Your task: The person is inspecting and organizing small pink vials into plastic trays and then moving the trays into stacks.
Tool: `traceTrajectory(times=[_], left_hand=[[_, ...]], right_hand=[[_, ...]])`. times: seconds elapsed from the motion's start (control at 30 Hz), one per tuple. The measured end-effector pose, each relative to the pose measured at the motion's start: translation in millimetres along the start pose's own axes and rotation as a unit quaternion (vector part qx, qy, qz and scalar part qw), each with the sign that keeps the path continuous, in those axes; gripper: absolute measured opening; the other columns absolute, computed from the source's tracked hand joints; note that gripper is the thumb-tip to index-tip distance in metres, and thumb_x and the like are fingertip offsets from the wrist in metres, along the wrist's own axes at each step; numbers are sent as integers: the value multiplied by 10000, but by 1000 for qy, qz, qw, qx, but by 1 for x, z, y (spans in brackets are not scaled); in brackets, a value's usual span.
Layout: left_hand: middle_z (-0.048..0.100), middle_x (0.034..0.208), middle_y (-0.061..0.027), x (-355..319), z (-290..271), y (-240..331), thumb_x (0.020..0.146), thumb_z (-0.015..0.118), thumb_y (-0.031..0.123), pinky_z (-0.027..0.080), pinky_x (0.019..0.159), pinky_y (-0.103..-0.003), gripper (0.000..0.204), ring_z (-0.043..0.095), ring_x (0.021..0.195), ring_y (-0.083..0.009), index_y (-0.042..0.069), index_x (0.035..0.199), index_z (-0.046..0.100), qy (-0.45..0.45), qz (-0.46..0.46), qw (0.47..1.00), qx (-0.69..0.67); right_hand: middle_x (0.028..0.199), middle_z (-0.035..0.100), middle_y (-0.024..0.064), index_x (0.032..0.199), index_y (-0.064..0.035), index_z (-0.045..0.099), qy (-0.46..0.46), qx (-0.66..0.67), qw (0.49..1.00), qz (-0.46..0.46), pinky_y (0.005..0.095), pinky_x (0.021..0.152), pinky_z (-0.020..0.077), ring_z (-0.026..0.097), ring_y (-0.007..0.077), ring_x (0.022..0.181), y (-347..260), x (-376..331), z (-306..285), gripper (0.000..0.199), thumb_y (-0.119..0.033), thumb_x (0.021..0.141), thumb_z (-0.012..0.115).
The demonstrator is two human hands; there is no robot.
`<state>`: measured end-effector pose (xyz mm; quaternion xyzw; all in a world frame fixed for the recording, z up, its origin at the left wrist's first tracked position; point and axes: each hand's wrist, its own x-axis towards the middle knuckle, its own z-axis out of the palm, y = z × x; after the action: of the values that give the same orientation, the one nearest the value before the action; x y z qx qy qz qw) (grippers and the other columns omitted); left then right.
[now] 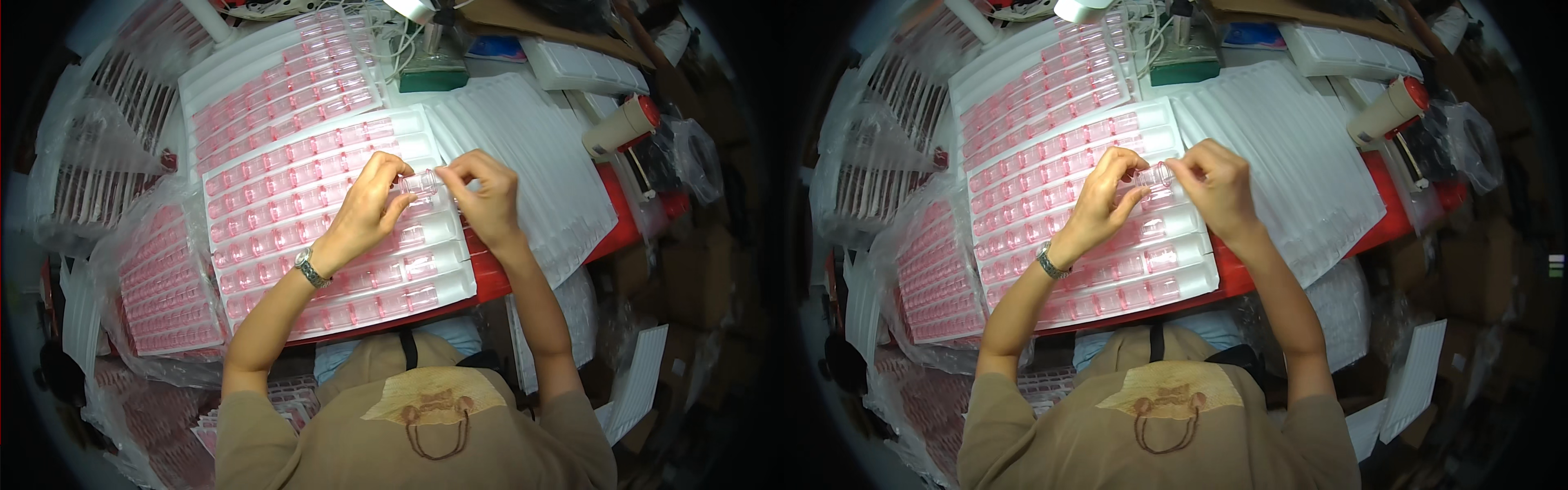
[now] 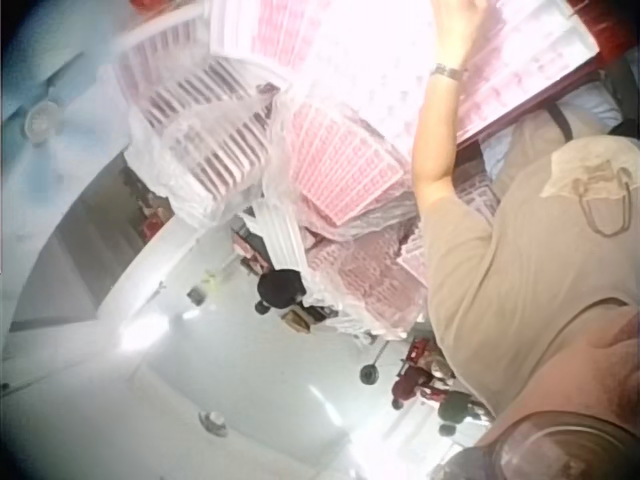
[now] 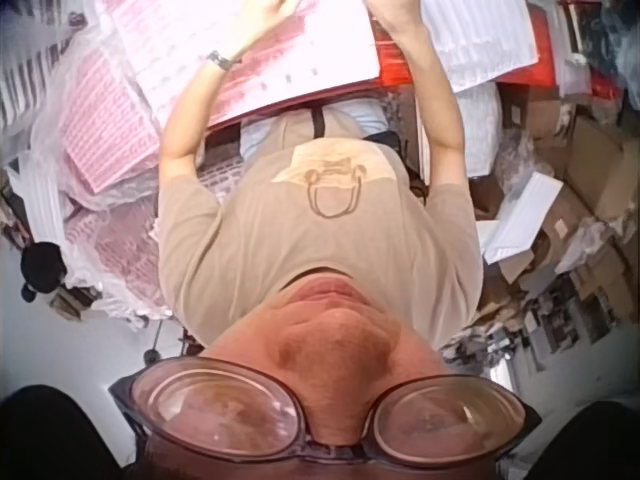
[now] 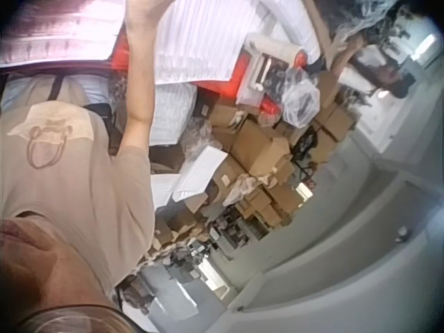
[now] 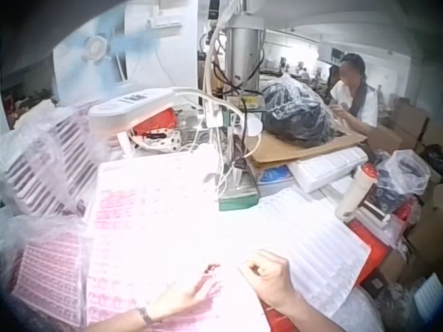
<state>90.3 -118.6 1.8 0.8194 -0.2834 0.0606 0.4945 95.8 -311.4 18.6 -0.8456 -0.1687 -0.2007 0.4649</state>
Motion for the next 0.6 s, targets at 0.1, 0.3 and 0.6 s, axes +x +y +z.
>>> traceTrajectory(times=[0.1,0.3,0.6], left_hand=[[505,938,-122,0,0,-5,736,661,46,419,730,-360,271,503,872,-281,-10,968,533,14,17,994,109],[536,923,-81,14,5,-15,709,699,104,396,750,-354,240,497,863,-248,25,918,611,7,39,962,271],[529,897,-98,25,-13,-35,676,716,112,408,722,-363,252,503,868,-260,33,897,624,33,5,948,316]], right_hand=[[819,638,136,824,13,630,-122,70,990,-14,341,660,477,615,264,732,-3,-6,-4,131,-109,789,665],[1182,517,258,1114,47,540,51,-453,877,151,445,940,381,463,394,1140,76,-79,-129,365,-213,862,585],[1012,570,186,1006,24,532,-123,-352,917,139,424,836,421,532,334,1022,74,-87,-121,225,-123,842,577]])
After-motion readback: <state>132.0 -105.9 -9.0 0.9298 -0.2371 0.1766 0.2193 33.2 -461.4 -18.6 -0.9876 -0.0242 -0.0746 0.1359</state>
